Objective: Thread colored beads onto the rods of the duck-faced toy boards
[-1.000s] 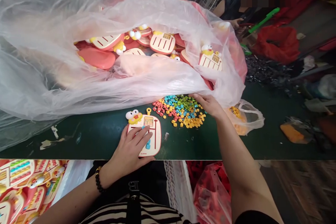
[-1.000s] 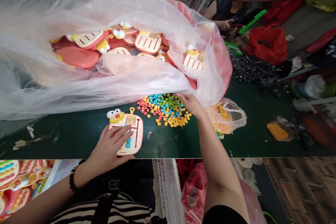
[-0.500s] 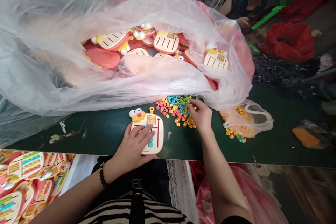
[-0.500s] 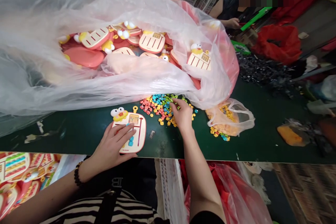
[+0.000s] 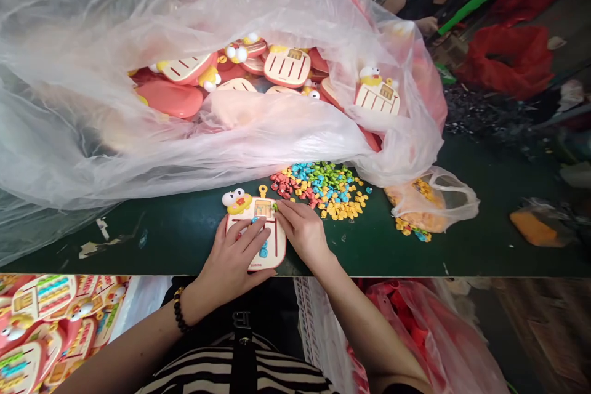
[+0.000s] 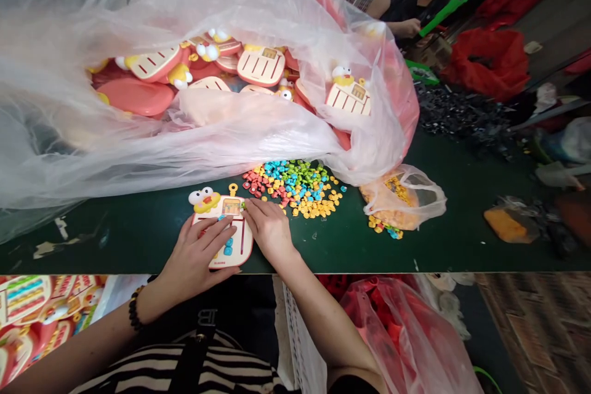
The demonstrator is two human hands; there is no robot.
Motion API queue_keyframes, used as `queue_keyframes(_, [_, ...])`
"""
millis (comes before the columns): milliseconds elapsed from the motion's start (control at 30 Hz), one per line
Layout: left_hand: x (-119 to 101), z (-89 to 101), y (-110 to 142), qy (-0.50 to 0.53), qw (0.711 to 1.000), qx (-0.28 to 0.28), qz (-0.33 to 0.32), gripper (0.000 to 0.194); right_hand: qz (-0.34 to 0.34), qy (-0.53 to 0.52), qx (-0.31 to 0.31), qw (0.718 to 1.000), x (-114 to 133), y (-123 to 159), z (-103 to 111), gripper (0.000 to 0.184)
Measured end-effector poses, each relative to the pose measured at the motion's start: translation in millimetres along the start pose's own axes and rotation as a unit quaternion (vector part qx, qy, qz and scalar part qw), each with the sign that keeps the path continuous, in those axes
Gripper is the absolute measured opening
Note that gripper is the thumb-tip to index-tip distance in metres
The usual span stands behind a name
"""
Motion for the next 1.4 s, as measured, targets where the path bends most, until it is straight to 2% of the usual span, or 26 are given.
queue_keyframes(100, [-1, 0.4, 0, 0.003, 1.0, 0.002, 0.005, 0.056, -0.043, -0.078, -0.008, 0.996, -5, -5, -2, 0.025])
queue_keyframes(167, [-1, 0.9, 0, 0.002, 1.0, 0.002, 0.009, 0.056, -0.048, -0.056, -0.012, 0.997, -5, -7, -3, 0.024])
queue_keyframes(300, [-2, 1.0, 0, 0.0, 1.0, 0.004, 0.005, 0.055, 0.017, 0.049, 0.013, 0.999, 2, -5, 1, 0.029])
queue_keyframes(400, [-1, 1.3, 0, -0.002, 1.0, 0.001, 0.005, 0.055, 0.065, 0.081, 0.051, 0.993, 7, -3, 4, 0.031])
queue_keyframes(500, [-1, 1.3, 0, -0.001, 1.0, -0.001, 0.006, 0.056, 0.07, 0.077, 0.065, 0.992, 10, -3, 12, 0.028])
queue_keyframes(633, [-2, 2.1, 0, -0.002, 1.0, -0.008, 0.002, 0.055, 0.109, -0.014, 0.102, 0.989, 0, -10, 23, 0.025])
queue_keyframes(700, [-2, 2.1, 0, -0.006, 1.0, -0.005, 0.001, 0.055, 0.062, -0.034, 0.069, 0.995, -24, -19, 33, 0.027])
queue_keyframes(767, [-2, 2.0, 0, -0.01, 1.0, 0.0, 0.001, 0.055, -0.055, 0.007, 0.006, 0.998, -59, -28, 42, 0.026])
queue_keyframes(833, [-2, 2.1, 0, -0.012, 1.0, 0.001, 0.004, 0.055, -0.119, 0.046, 0.023, 0.992, -84, -36, 40, 0.021])
queue_keyframes(900, [-2, 2.0, 1, -0.015, 1.0, 0.0, 0.006, 0.055, -0.128, 0.052, 0.052, 0.989, -95, -40, 35, 0.016])
queue_keyframes(1000, [-2, 1.4, 0, -0.016, 1.0, 0.003, 0.006, 0.056, -0.131, -0.006, 0.026, 0.991, -88, -36, 32, 0.014])
queue_keyframes(1100, [-2, 1.6, 0, -0.011, 1.0, 0.002, 0.003, 0.055, -0.127, -0.116, -0.004, 0.985, -61, -23, 23, 0.018])
queue_keyframes(1233, [-1, 2.2, -1, -0.007, 1.0, 0.001, 0.006, 0.054, -0.018, -0.177, -0.02, 0.984, -19, -13, 3, 0.022])
queue_keyframes(1300, [-2, 1.9, -1, -0.011, 1.0, 0.004, 0.006, 0.055, 0.003, -0.185, -0.016, 0.983, -11, -10, -4, 0.024])
queue_keyframes(1400, [-2, 1.4, -1, -0.015, 1.0, 0.006, 0.002, 0.057, -0.021, -0.193, -0.002, 0.981, -15, -9, -8, 0.024])
Point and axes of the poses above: each hand's wrist, its own y-axis away from the middle knuckle, its own z-axis out of the back of the hand, x = y × z, the point moved 5 cm from there along -y, towards the middle knuckle, and after that the axes turned 10 degrees about x, right-handed, at the moved point
